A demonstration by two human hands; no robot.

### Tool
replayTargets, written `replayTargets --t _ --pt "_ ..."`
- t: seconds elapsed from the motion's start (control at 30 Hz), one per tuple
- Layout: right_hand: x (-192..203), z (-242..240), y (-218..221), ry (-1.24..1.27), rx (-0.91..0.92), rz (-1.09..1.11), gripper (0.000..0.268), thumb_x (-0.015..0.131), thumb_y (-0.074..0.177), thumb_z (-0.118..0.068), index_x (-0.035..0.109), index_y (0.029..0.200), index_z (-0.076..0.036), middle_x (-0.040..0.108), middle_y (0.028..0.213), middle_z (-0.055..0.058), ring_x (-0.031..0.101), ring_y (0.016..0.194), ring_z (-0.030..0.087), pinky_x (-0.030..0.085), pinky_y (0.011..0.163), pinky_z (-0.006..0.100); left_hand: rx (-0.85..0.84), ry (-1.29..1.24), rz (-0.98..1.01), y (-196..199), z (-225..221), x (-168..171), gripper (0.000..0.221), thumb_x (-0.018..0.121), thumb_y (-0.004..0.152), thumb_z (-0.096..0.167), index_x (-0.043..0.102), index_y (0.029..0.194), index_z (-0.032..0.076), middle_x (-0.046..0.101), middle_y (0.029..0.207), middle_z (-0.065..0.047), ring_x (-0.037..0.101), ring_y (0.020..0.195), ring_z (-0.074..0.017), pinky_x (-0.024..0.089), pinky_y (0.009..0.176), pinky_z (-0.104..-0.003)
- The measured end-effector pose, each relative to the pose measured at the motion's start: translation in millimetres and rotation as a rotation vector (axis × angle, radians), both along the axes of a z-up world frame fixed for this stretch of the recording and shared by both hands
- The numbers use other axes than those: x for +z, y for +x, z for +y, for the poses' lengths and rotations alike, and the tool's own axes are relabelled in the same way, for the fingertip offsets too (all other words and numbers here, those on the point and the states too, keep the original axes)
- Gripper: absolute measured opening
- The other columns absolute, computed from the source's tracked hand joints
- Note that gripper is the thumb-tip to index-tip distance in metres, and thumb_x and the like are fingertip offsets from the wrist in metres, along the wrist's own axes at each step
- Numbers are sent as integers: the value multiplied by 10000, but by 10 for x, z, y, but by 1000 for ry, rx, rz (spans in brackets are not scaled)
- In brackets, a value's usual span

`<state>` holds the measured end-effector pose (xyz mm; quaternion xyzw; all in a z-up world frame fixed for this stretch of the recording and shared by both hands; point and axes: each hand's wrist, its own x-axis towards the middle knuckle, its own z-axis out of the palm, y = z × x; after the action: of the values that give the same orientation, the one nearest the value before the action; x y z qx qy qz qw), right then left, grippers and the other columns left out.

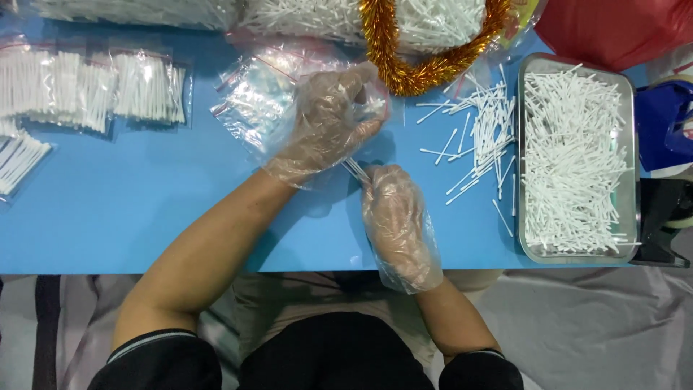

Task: The person, wearing gloves, gathers several white cotton swabs from a container and places them into a small transparent plastic bag on a blue workspace.

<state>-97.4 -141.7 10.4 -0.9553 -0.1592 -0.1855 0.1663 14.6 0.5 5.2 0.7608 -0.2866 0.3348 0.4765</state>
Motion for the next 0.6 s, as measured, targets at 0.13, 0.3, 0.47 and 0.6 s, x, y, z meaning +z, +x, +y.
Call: replayTargets --t 0.13,0.3,0.47,0.6 --pt "140 -90 42 144 28 108 108 691 844 47 689 951 33 702 874 174 671 700 301 548 681 414 -12 3 -12 32 3 -19 352 866 790 99 670 1082 83 629 716 -16 543 579 -167 461 558 -331" --pt "473 -229 73 454 -196 438 99 652 948 -26 750 954 -17 630 712 43 481 543 111 413 446 266 5 13 -50 77 -23 -13 291 871 822 97 679 1040 101 620 671 12 521 542 -128 448 518 -302" --pt "623 -571 291 294 -168 415 127 663 984 -122 746 922 -49 668 731 93 613 657 220 506 570 329 -3 160 85 29 -67 -16 420 902 779 168 682 1126 79 689 827 -57 670 743 -218 565 604 -306" --pt "732 -643 481 98 -88 375 225 654 1010 -135 723 805 -75 655 664 112 657 634 271 524 599 358 18 207 -214 -10 -96 -285 666 900 865 191 529 1393 25 707 952 -80 672 861 -254 505 1021 -433"
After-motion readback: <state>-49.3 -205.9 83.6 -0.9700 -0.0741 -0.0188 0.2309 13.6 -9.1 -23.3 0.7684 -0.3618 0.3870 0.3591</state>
